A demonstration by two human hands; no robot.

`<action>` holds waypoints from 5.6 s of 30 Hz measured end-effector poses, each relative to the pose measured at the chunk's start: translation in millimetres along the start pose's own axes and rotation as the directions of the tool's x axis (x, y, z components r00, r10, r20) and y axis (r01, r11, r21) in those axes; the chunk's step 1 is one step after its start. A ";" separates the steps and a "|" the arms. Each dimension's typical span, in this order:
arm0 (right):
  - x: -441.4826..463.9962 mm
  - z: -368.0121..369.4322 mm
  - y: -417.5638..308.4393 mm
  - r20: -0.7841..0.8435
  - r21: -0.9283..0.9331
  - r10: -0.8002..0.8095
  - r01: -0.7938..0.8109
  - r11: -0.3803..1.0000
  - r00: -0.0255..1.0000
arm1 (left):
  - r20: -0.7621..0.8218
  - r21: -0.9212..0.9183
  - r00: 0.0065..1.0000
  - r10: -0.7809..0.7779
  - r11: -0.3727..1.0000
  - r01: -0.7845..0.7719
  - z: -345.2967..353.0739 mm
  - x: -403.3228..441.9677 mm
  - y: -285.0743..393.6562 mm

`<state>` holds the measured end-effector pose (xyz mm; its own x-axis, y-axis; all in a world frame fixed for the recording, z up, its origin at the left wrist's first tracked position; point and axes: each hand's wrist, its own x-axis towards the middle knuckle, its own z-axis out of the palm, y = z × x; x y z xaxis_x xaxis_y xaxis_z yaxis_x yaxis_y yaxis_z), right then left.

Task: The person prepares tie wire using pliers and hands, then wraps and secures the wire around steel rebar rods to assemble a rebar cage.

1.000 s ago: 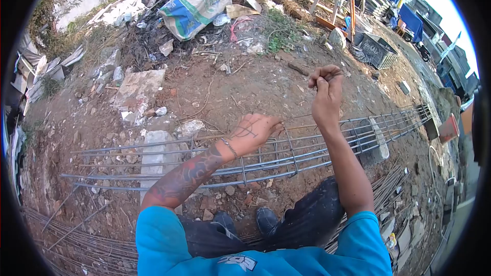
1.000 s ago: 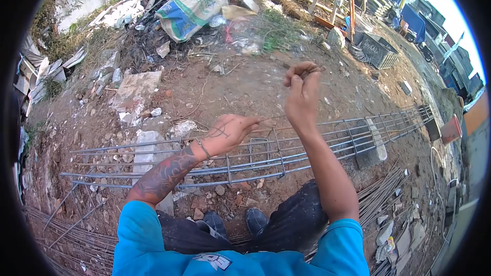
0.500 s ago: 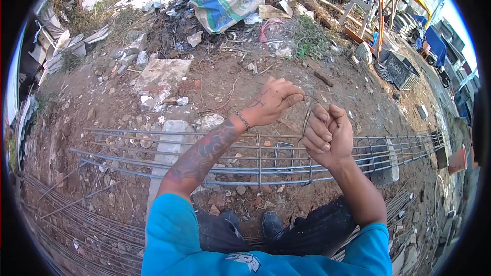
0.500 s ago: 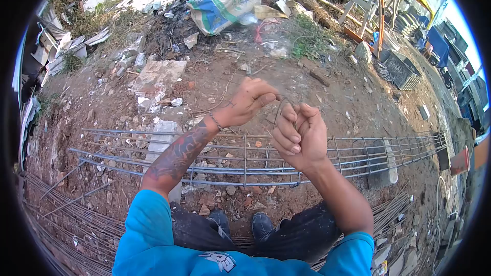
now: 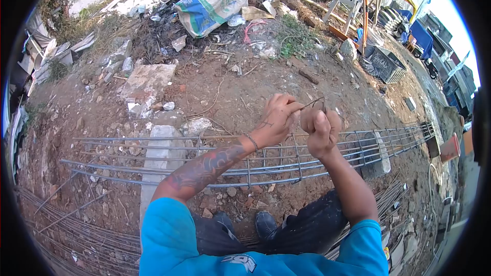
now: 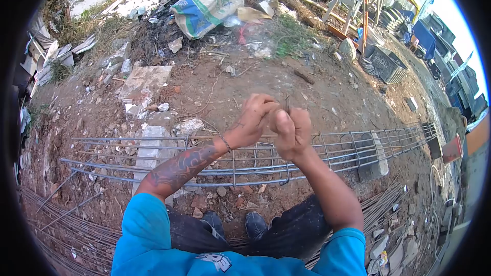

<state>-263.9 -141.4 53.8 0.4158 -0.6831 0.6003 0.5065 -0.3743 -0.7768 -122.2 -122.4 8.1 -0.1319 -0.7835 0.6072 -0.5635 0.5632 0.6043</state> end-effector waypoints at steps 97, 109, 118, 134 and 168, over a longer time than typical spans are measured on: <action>-145.9 130.4 91.4 0.083 -0.926 0.945 -0.326 0.190 0.316 | -0.039 0.386 0.487 -0.872 0.436 0.813 -111.9 -255.3 -41.5; -192.8 191.4 138.9 -0.366 -0.929 0.604 -0.311 -0.199 0.708 | 0.071 0.440 0.582 -0.810 0.549 0.711 -105.4 -251.2 -56.2; -194.2 187.5 144.9 -0.365 -0.920 0.545 -0.382 -0.087 0.755 | -0.005 0.496 0.590 -0.807 0.510 0.703 -99.1 -253.2 -52.7; -193.7 196.4 139.1 -0.411 -0.900 0.552 -0.419 -0.120 0.725 | -0.073 0.504 0.597 -0.799 0.487 0.713 -104.7 -257.7 -53.7; -297.4 212.7 136.4 -0.590 0.163 0.647 -0.714 0.681 0.482 | 0.529 0.356 0.438 -0.727 0.659 0.663 -81.9 -362.5 84.1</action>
<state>-157.8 144.0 -190.2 0.0824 -0.9420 -0.3253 0.1716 0.3349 -0.9265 -55.0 230.5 -118.9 -0.0796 -0.8915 -0.4459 -0.7492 -0.2415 0.6167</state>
